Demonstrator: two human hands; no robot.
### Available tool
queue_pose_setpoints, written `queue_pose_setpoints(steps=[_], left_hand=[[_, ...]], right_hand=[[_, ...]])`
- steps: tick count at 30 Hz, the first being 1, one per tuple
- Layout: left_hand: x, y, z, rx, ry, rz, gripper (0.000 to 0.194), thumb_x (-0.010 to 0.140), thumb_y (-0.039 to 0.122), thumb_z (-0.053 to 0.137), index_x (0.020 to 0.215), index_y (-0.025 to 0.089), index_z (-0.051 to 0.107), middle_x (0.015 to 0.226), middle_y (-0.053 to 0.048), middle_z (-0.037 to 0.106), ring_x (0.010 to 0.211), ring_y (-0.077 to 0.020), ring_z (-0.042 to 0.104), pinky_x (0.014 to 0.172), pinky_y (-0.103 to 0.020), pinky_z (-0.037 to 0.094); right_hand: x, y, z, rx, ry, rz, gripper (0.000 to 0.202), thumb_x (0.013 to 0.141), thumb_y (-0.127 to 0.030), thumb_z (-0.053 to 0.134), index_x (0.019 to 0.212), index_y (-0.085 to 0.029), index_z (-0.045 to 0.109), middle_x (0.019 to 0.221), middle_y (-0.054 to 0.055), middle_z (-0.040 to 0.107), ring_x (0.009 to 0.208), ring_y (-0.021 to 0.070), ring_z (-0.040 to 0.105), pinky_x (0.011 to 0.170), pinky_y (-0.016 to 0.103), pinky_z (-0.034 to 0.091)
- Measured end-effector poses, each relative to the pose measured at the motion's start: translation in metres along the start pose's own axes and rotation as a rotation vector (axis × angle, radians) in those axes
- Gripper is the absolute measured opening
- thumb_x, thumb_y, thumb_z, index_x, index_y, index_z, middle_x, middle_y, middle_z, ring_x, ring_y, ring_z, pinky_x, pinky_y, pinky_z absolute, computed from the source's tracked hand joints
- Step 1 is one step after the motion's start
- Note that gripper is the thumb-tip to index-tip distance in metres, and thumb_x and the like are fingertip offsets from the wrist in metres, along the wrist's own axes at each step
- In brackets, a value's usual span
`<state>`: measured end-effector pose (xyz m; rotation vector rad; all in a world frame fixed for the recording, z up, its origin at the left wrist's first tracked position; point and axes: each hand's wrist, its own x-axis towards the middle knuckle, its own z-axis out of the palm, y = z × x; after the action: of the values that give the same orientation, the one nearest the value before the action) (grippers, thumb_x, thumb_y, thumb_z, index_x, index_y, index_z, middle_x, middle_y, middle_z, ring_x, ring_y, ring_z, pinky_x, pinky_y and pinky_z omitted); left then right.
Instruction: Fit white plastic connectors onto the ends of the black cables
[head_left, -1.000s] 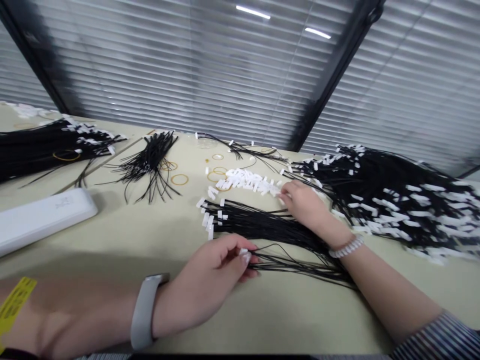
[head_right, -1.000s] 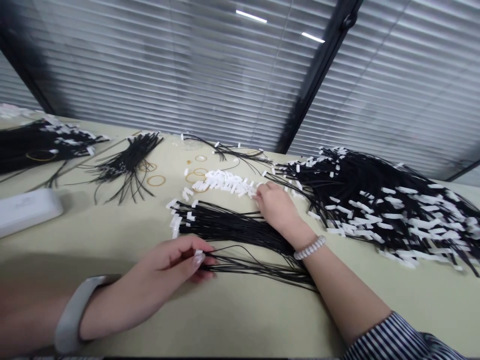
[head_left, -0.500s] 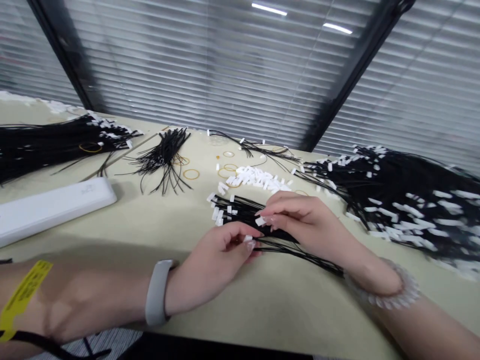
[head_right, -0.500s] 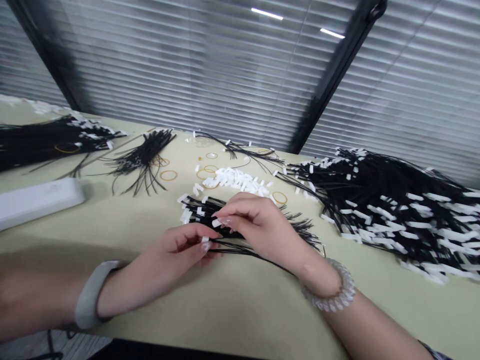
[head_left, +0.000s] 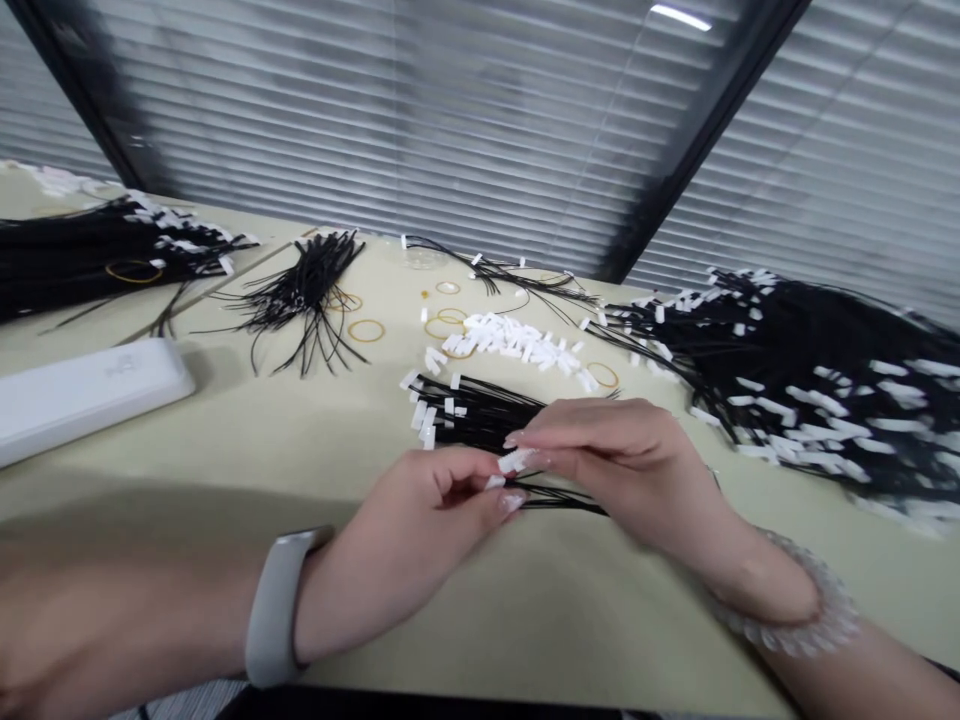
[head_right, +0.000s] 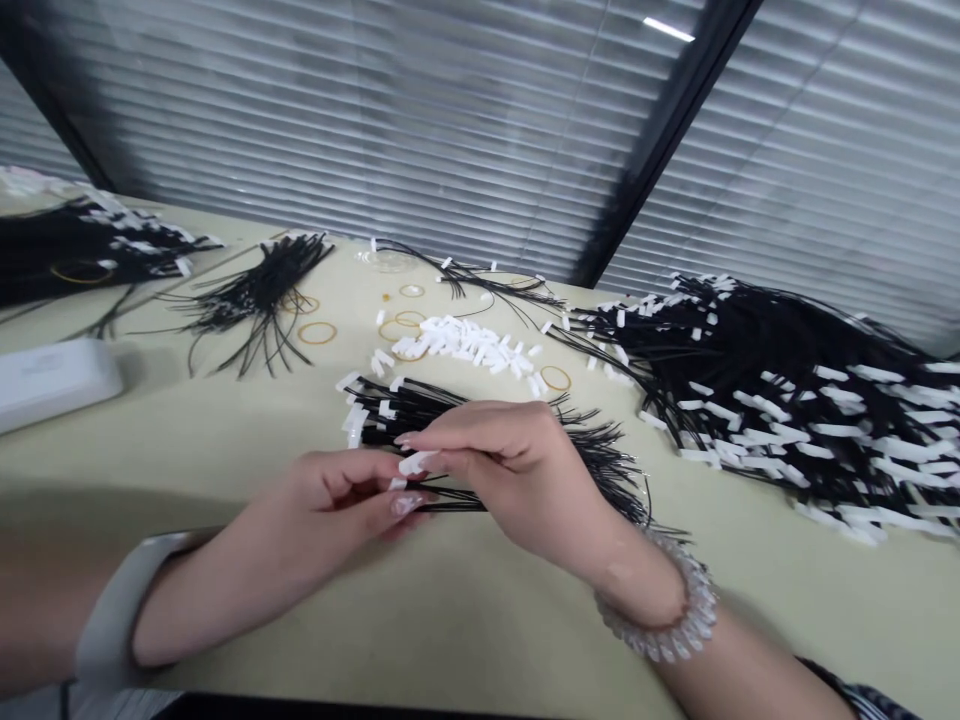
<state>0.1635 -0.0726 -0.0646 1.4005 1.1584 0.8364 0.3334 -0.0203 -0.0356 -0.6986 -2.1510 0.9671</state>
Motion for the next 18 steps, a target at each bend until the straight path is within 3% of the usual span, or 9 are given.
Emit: queue_pose_setpoints(steps=[8, 13, 18], left_hand=[[-0.0002, -0.0011, 0.0009, -0.064, -0.015, 0.010, 0.009, 0.079, 0.024, 0.053, 0.080, 0.018, 0.060, 0.068, 0.004, 0.053, 0.062, -0.0089, 0.044, 0.055, -0.018, 0.035], [-0.0014, -0.0021, 0.0016, 0.032, 0.001, -0.012, 0.015, 0.079, 0.027, 0.054, 0.069, 0.016, 0.056, 0.062, 0.005, 0.047, 0.059, -0.0084, 0.040, 0.052, -0.018, 0.032], [-0.0009, -0.0030, 0.0007, 0.083, -0.036, -0.007, 0.015, 0.080, 0.026, 0.052, 0.071, 0.016, 0.059, 0.067, 0.004, 0.053, 0.063, -0.0097, 0.044, 0.057, -0.020, 0.036]], right_hand=[[-0.0001, -0.0044, 0.0020, 0.070, -0.048, 0.029, 0.030, 0.079, -0.007, 0.055, 0.094, -0.030, 0.067, 0.083, -0.003, 0.068, 0.074, 0.0103, 0.062, 0.063, 0.024, 0.052], [-0.0008, -0.0061, 0.0042, 0.030, 0.026, -0.042, 0.034, 0.079, -0.003, 0.053, 0.095, -0.030, 0.067, 0.079, -0.002, 0.067, 0.074, 0.0103, 0.061, 0.063, 0.025, 0.052], [-0.0012, -0.0039, 0.0056, 0.091, -0.041, -0.063, 0.031, 0.079, -0.003, 0.053, 0.096, -0.024, 0.067, 0.083, 0.000, 0.068, 0.076, 0.0103, 0.062, 0.062, 0.023, 0.052]])
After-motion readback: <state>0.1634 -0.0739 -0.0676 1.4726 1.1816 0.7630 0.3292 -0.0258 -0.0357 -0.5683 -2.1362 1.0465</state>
